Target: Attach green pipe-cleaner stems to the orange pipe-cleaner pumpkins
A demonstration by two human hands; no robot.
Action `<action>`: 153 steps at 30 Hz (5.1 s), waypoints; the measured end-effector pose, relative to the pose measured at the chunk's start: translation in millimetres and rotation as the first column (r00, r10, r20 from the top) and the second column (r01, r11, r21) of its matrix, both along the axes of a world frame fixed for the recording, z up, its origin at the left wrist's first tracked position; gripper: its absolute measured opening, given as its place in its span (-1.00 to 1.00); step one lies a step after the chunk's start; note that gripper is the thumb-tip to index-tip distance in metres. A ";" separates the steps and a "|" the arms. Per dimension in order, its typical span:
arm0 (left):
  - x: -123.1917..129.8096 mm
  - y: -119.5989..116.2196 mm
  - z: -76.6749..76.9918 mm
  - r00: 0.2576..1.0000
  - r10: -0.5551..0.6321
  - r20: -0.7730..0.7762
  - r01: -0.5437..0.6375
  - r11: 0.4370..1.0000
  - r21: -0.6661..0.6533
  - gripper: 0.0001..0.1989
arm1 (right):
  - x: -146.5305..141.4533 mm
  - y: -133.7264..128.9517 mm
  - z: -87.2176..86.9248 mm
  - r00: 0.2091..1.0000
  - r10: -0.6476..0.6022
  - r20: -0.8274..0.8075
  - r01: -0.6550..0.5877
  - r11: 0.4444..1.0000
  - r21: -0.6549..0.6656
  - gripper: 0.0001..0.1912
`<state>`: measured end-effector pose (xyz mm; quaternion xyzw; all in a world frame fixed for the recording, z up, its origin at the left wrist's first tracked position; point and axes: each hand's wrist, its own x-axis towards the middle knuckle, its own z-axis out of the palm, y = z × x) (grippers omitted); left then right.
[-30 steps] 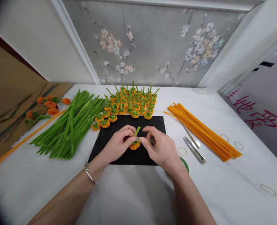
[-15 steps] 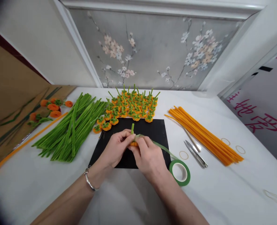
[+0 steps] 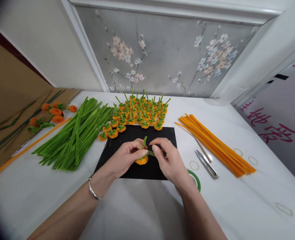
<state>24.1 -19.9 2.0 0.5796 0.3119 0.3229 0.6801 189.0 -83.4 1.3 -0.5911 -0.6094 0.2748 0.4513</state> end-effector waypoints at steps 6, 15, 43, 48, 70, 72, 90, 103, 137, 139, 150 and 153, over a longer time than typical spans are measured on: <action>-3.4 2.5 2.1 0.989 -0.037 -0.147 0.062 0.984 0.166 -0.73 | 3.4 1.2 -1.6 0.973 0.204 -0.108 -0.222 0.953 -0.205 -0.75; -5.7 5.6 -0.5 0.958 -0.089 -0.273 0.155 0.960 0.232 -0.78 | 2.4 -0.1 2.4 0.967 0.239 -0.090 -0.255 0.918 -0.303 -0.71; -11.2 11.4 -0.9 0.974 -0.198 -0.108 0.197 0.980 -0.019 -0.90 | 4.6 -3.9 5.3 0.976 0.192 0.106 -0.165 0.960 -0.226 -0.67; -7.2 9.0 -0.4 0.969 -0.202 -0.141 0.205 0.979 0.012 -0.86 | 5.2 -4.4 7.2 0.981 0.182 0.061 -0.164 0.960 -0.228 -0.70; -7.4 10.9 -7.1 0.985 -0.123 -0.123 0.125 0.992 0.014 -0.86 | 3.2 -0.3 5.9 0.987 0.130 0.094 -0.114 0.980 -0.162 -0.69; -7.9 11.9 -10.0 0.989 -0.108 -0.097 0.109 0.994 0.005 -0.84 | 1.3 0.3 6.0 0.988 0.118 0.100 -0.104 0.985 -0.135 -0.70; -5.2 18.2 -8.7 0.936 0.237 -0.260 -0.096 0.883 0.460 -0.79 | -20.8 16.0 6.5 0.940 0.013 0.342 -0.023 0.999 0.026 -0.71; -14.5 23.8 -13.2 0.983 0.100 -0.157 -0.068 0.977 0.200 -0.79 | -13.8 22.6 -4.1 0.983 0.063 0.171 -0.064 0.998 0.000 -0.72; -16.7 17.7 3.3 0.986 -0.169 0.003 0.158 0.917 -0.366 -0.76 | -2.3 24.1 -4.5 0.966 0.256 -0.038 -0.252 0.965 0.076 -0.80; -17.1 17.8 1.8 0.983 -0.183 -0.012 0.165 0.911 -0.379 -0.78 | -3.6 23.4 -5.3 0.965 0.259 -0.052 -0.256 0.965 0.057 -0.82; -16.0 16.4 4.0 0.992 -0.105 -0.064 0.089 0.972 -0.217 -0.84 | 3.9 18.9 -1.6 0.951 0.267 -0.154 -0.289 0.946 -0.144 -0.69; -15.0 14.6 4.9 0.994 -0.092 -0.055 0.080 0.977 -0.197 -0.83 | 5.2 16.6 3.3 0.934 0.276 -0.226 -0.318 0.932 -0.175 -0.69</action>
